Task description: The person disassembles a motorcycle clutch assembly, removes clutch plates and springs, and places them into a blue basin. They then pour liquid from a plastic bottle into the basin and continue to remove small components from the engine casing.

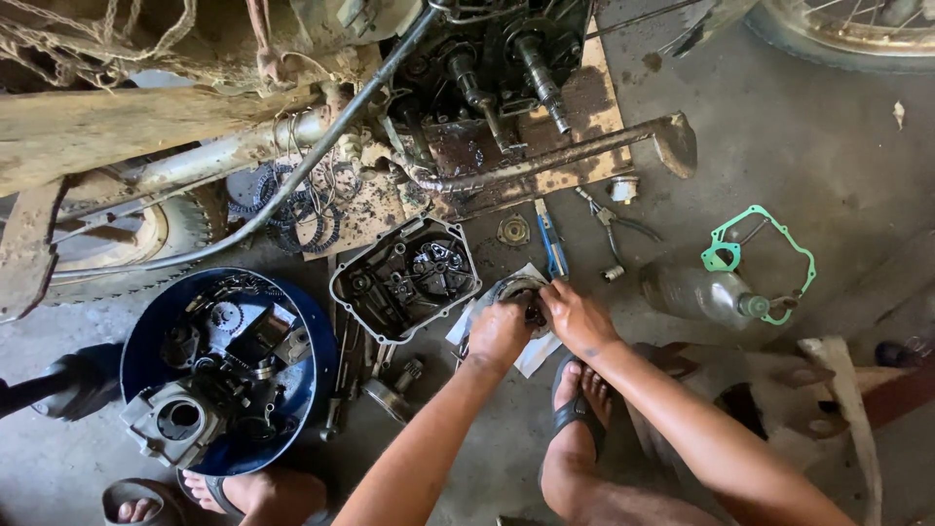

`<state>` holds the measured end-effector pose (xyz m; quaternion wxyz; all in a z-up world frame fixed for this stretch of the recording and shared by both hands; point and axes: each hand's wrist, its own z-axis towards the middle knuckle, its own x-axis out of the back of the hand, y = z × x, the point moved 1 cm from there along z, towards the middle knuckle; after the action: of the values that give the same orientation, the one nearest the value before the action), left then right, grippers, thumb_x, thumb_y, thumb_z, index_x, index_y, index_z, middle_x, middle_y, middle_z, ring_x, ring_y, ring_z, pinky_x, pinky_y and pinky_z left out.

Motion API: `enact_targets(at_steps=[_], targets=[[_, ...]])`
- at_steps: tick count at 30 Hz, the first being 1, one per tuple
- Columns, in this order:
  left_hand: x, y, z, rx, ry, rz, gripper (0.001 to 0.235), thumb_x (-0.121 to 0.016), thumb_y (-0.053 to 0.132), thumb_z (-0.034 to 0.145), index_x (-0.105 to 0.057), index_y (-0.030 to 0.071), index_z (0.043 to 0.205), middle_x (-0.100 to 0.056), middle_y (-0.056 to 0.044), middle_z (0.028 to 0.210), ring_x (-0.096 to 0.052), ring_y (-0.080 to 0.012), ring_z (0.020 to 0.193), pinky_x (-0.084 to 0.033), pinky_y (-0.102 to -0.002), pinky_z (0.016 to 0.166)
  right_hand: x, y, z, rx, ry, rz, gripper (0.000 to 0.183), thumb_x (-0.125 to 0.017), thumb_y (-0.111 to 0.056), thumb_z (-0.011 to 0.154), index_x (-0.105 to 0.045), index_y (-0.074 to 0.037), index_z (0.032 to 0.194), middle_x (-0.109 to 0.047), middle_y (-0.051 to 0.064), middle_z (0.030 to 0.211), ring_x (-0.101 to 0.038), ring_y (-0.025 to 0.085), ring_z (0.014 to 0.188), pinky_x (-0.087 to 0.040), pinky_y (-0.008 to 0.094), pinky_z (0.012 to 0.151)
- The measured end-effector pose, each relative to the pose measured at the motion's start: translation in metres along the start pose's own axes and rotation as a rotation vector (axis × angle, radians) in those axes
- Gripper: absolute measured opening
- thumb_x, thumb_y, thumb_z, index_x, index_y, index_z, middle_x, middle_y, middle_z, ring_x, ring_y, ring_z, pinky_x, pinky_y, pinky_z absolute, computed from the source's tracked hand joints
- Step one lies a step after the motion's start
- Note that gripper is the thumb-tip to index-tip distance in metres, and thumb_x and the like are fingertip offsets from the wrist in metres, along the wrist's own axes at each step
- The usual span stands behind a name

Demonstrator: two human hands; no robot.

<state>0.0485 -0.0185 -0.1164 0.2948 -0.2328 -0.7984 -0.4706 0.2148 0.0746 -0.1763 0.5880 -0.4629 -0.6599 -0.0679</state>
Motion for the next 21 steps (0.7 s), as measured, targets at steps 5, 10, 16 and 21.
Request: enact_targets(at_steps=[5, 10, 16, 21], targets=[[0.002, 0.003, -0.001, 0.038, -0.022, 0.032, 0.028, -0.068, 0.031, 0.09, -0.069, 0.018, 0.115, -0.075, -0.019, 0.095, -0.073, -0.0404, 0.086, -0.058, -0.053, 0.077, 0.001, -0.002, -0.002, -0.084, -0.034, 0.065, 0.044, -0.039, -0.032, 0.102, -0.064, -0.016, 0.134, -0.054, 0.019, 0.147, -0.063, 0.043, 0.116, -0.054, 0.049, 0.095], [0.003, 0.003, -0.001, 0.064, -0.024, 0.012, 0.024, -0.072, 0.031, 0.086, -0.074, 0.016, 0.106, -0.075, -0.019, 0.096, -0.072, -0.0401, 0.088, -0.058, -0.053, 0.079, 0.013, -0.014, 0.0, -0.029, -0.027, 0.136, 0.043, -0.036, -0.033, 0.11, -0.057, -0.006, 0.137, -0.055, 0.026, 0.142, -0.059, 0.048, 0.12, -0.054, 0.052, 0.096], [-0.007, -0.004, 0.004, 0.067, -0.053, 0.091, 0.022, -0.072, 0.029, 0.086, -0.075, 0.014, 0.102, -0.076, -0.018, 0.096, -0.074, -0.038, 0.089, -0.058, -0.051, 0.081, 0.028, -0.025, 0.008, -0.214, -0.17, 0.078, 0.05, -0.038, -0.038, 0.101, -0.057, -0.014, 0.14, -0.068, 0.018, 0.129, -0.067, 0.043, 0.107, -0.054, 0.052, 0.091], [-0.003, 0.001, 0.002, 0.069, -0.039, 0.052, 0.024, -0.072, 0.025, 0.086, -0.074, 0.014, 0.106, -0.075, -0.019, 0.096, -0.073, -0.0396, 0.088, -0.058, -0.052, 0.078, 0.018, -0.021, 0.003, -0.124, -0.158, 0.15, 0.05, -0.034, -0.039, 0.102, -0.057, -0.013, 0.138, -0.061, 0.017, 0.139, -0.064, 0.044, 0.112, -0.054, 0.052, 0.088]])
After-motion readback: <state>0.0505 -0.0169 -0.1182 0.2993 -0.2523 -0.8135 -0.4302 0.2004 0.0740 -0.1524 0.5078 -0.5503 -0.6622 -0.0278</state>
